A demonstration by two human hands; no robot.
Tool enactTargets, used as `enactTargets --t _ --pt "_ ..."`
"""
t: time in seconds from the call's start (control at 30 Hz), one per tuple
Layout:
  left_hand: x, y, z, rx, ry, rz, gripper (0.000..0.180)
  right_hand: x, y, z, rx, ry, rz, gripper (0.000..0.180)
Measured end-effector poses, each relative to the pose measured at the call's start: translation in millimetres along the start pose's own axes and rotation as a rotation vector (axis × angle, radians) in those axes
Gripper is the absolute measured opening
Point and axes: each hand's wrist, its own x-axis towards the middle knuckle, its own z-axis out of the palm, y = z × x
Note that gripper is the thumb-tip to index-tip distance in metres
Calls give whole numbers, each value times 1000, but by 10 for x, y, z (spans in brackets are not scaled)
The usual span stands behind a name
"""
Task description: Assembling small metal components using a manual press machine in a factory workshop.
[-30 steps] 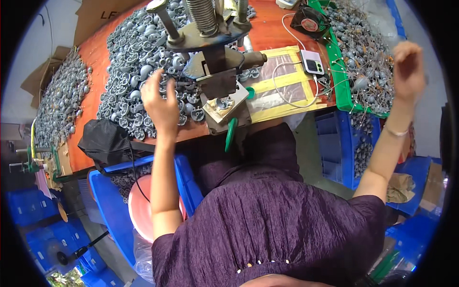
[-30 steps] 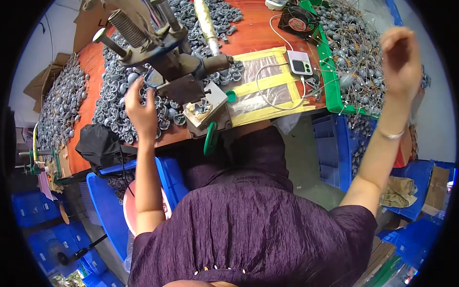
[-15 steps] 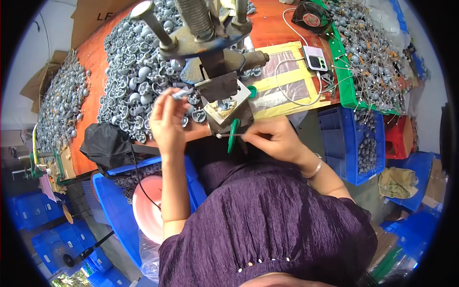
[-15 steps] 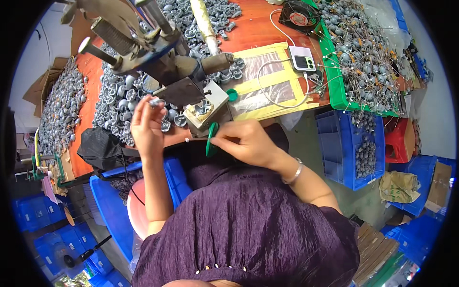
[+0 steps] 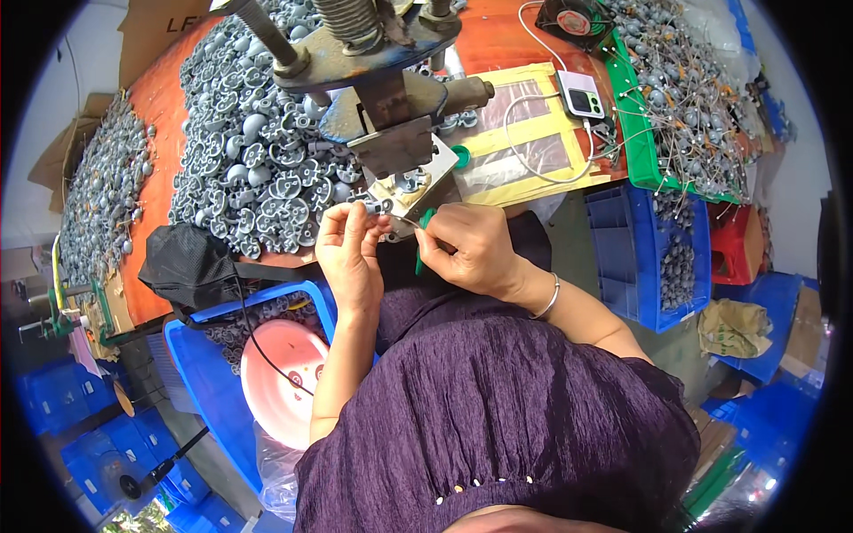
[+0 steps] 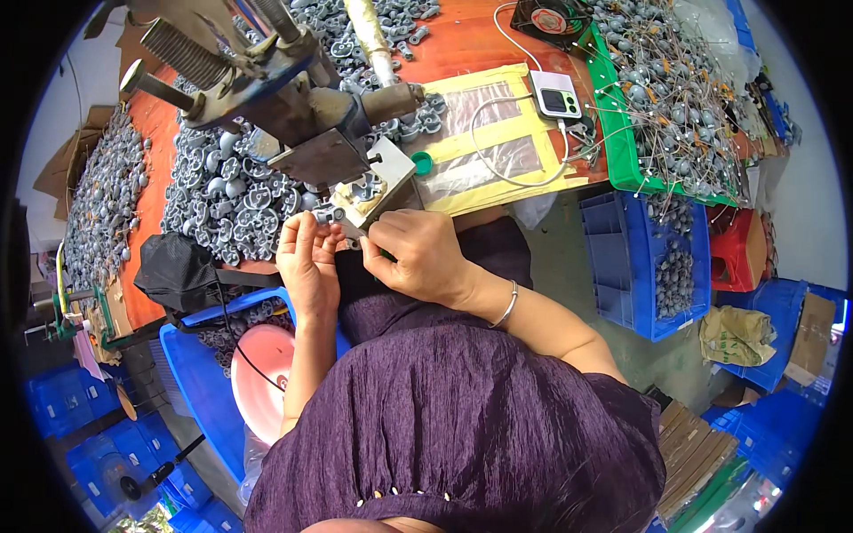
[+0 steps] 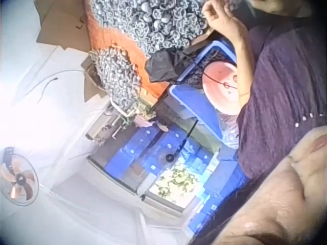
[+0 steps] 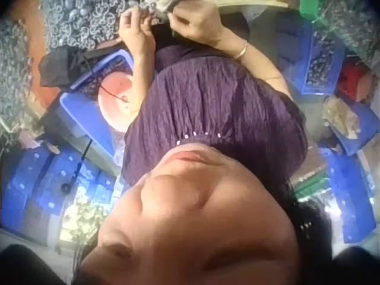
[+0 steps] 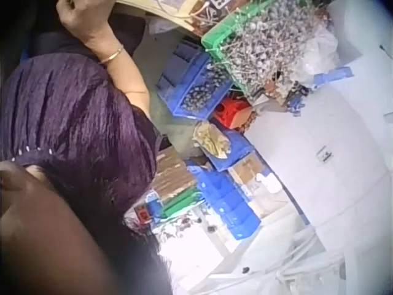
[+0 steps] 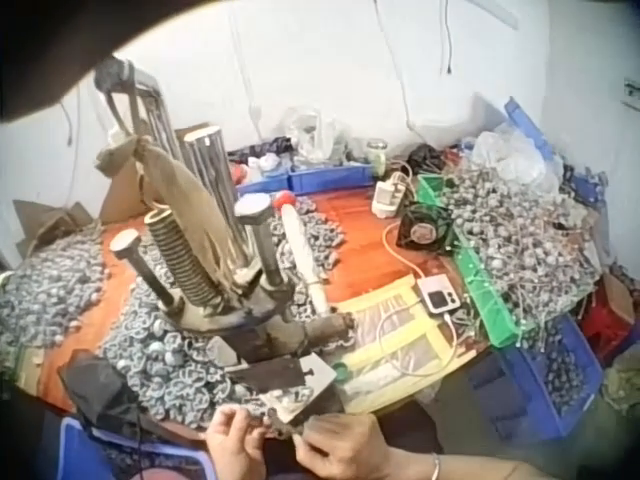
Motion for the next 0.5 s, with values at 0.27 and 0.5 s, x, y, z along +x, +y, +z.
enactTargets --t 0.27,0.5 --pt "-24 -31 85 40 -73 18 12 -26 -9 -12 40 -18 -1 19" --pt "-114 -41 107 188 -33 141 15 -45 -12 -21 281 -49 186 17"
